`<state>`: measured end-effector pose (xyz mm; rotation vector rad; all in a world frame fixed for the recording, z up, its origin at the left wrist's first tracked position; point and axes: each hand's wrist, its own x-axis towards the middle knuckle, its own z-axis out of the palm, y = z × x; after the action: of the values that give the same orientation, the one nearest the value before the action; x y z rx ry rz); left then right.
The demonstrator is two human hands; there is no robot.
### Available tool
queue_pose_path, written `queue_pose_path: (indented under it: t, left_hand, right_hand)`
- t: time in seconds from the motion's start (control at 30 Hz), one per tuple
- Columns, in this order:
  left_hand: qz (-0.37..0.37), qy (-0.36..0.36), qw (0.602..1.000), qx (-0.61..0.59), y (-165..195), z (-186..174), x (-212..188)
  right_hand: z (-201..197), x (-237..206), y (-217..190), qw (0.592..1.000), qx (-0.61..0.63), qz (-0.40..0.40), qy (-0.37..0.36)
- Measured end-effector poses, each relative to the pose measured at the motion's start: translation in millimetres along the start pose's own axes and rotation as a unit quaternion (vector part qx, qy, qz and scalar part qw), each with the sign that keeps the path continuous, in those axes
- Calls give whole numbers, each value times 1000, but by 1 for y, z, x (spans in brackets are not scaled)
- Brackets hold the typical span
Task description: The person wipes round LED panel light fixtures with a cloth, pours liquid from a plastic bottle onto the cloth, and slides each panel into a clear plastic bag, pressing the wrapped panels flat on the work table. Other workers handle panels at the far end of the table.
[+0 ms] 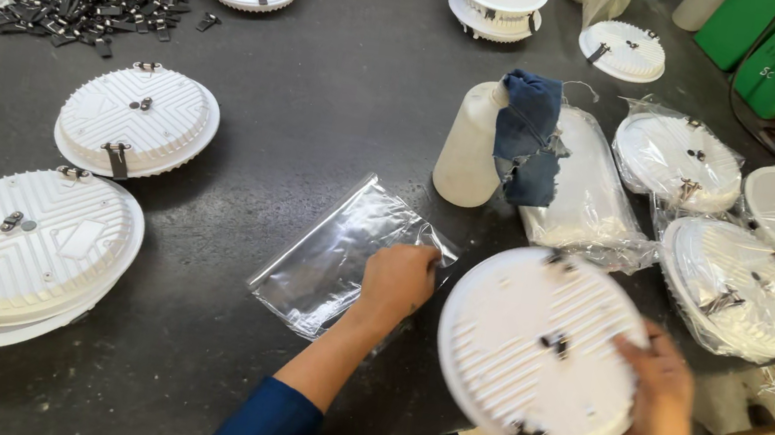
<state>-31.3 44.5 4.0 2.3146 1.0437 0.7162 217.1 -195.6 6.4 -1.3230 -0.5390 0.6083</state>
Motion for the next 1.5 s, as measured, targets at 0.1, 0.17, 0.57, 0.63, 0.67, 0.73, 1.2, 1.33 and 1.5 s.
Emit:
queue_pose_path:
  t: [0.1, 0.17, 0.57, 0.63, 0.67, 0.73, 1.2, 1.33, 1.5]
  left_hand:
    - [-79, 22, 995, -58, 3, 0, 1]
    - [-79, 61, 986, -133, 4, -4, -2]
    - [160, 134, 967, -145, 54, -18, -60]
    - [176, 145, 967, -111, 48, -22, -61]
    - [185, 150, 967, -93, 42, -25, -60]
    - [94, 55, 992, -56, 24, -30, -51]
    - [214, 40, 967, 136, -17, -24, 12]
    - [307, 37, 934, 177, -18, -31, 34]
    - [237, -182, 933, 201, 24, -26, 26]
  right_hand:
    - [24, -9, 26, 997, -41, 56, -20]
    - [47, -13, 36, 994, -48, 85, -46]
    - [133, -1, 79, 986, -45, 62, -145]
    - [136, 3, 86, 986, -7, 99, -134]
    - [136, 4, 88, 980, 7, 141, -142]
    - [133, -1, 89, 961, 34, 205, -183]
    - [171, -78, 55, 962, 86, 219, -137]
    - [166, -90, 55, 980, 43, 134, -141]
    - [158, -86, 75, 982, -62, 97, -149]
